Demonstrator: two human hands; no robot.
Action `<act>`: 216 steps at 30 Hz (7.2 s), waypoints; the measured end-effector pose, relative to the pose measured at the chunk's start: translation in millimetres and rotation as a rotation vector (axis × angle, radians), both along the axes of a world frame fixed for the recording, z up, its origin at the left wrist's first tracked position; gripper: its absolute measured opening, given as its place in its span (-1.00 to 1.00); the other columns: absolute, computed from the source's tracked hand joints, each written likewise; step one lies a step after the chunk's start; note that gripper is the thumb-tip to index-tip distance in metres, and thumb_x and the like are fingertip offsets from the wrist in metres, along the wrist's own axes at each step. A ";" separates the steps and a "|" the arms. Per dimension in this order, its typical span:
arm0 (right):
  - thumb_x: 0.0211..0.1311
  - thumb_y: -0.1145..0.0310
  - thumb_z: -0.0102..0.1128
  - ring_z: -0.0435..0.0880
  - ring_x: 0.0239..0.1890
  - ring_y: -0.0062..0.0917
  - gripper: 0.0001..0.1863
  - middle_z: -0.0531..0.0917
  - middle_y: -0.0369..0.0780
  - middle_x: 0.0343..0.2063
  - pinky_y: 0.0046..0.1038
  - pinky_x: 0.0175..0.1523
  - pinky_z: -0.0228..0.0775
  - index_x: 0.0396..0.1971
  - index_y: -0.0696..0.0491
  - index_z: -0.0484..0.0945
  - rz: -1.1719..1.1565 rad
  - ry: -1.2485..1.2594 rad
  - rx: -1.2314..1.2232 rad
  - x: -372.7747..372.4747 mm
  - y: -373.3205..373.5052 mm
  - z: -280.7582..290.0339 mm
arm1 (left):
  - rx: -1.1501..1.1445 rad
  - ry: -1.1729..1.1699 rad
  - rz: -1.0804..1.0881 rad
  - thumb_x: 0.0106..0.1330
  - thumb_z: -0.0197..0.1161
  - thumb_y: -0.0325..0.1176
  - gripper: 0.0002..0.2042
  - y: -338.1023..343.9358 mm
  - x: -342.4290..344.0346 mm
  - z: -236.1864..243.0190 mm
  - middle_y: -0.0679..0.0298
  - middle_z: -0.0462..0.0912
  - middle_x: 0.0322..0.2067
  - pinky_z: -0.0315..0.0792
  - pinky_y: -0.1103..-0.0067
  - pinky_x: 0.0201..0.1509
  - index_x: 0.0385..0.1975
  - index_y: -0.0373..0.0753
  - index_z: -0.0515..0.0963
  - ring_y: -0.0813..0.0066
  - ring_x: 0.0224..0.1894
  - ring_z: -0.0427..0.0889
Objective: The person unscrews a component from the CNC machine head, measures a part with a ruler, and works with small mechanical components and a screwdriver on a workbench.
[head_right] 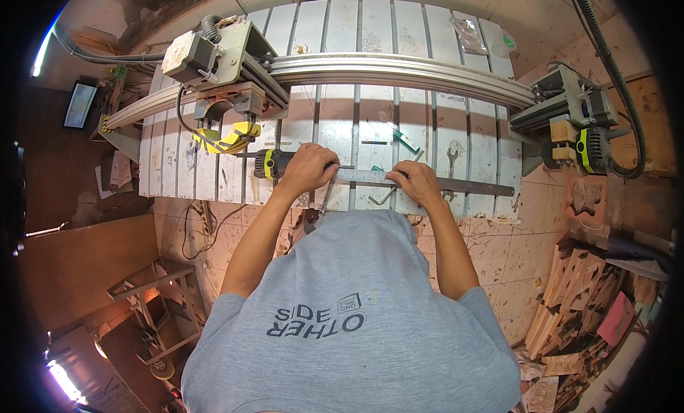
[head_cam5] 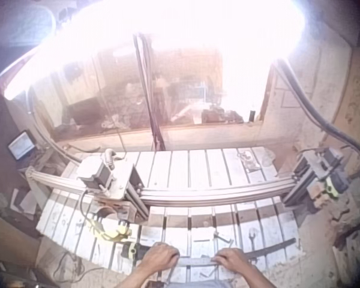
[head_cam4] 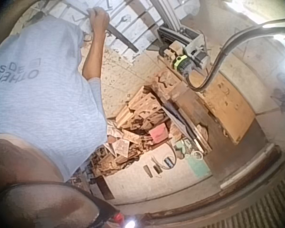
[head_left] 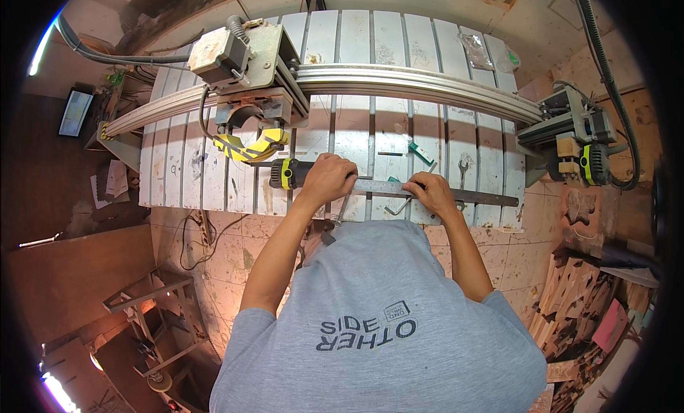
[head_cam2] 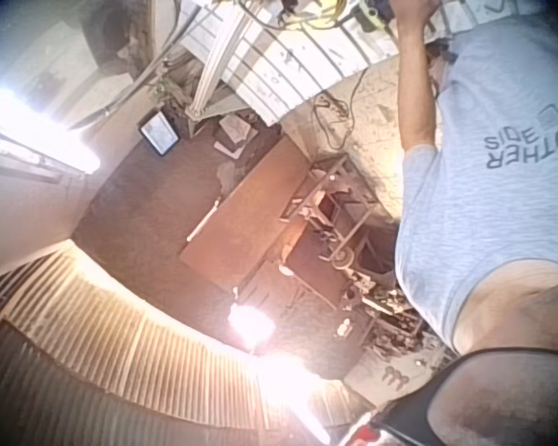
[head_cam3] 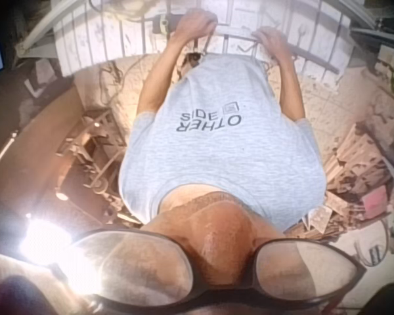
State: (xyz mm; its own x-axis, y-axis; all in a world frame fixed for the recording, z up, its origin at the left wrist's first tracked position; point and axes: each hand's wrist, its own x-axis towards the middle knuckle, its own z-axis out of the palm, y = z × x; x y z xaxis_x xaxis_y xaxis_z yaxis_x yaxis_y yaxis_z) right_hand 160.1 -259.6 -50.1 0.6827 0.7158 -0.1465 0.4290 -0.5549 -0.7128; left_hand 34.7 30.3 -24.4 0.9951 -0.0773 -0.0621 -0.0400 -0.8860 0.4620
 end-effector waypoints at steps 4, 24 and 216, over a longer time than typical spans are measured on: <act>0.30 0.13 0.38 0.73 -0.31 -0.21 -0.70 0.77 -0.14 -0.39 -0.24 -0.15 0.51 -0.37 0.08 0.79 0.000 -0.011 0.021 -0.2 -0.2 0.4 | -0.010 0.002 0.007 0.31 0.30 -0.28 -0.86 -0.7 0.5 2.0 0.22 0.76 -0.28 0.39 0.25 0.20 -0.30 -0.16 0.72 0.16 -0.04 0.67; 0.43 0.14 0.27 0.69 -0.33 -0.10 -0.68 0.73 -0.06 -0.40 -0.21 -0.20 0.46 -0.28 0.13 0.72 -0.533 -0.385 0.065 98.3 -72.6 -6.6 | -0.009 -0.038 0.007 0.31 0.29 -0.25 -0.84 -0.5 -0.4 -2.6 0.23 0.75 -0.31 0.38 0.25 0.21 -0.33 -0.16 0.73 0.17 -0.06 0.67; 0.17 0.31 0.45 0.80 -0.23 -0.12 -0.78 0.78 0.02 -0.34 -0.20 -0.07 0.58 -0.32 0.17 0.75 -0.535 -0.009 -0.231 56.6 -78.0 36.3 | -0.126 0.205 -0.031 0.08 0.59 -0.24 -0.28 35.4 -9.7 19.3 0.20 0.28 0.52 0.27 0.23 0.54 0.32 -0.17 0.51 0.12 0.58 0.17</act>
State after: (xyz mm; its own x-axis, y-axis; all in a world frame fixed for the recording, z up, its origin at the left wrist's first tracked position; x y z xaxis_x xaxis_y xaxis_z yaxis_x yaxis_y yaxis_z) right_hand 216.7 -337.6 -13.8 0.9426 0.2209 -0.2503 0.0512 -0.8367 -0.5453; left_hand 25.0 65.7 -5.1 0.9596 -0.1275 -0.2509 0.0400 -0.8207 0.5700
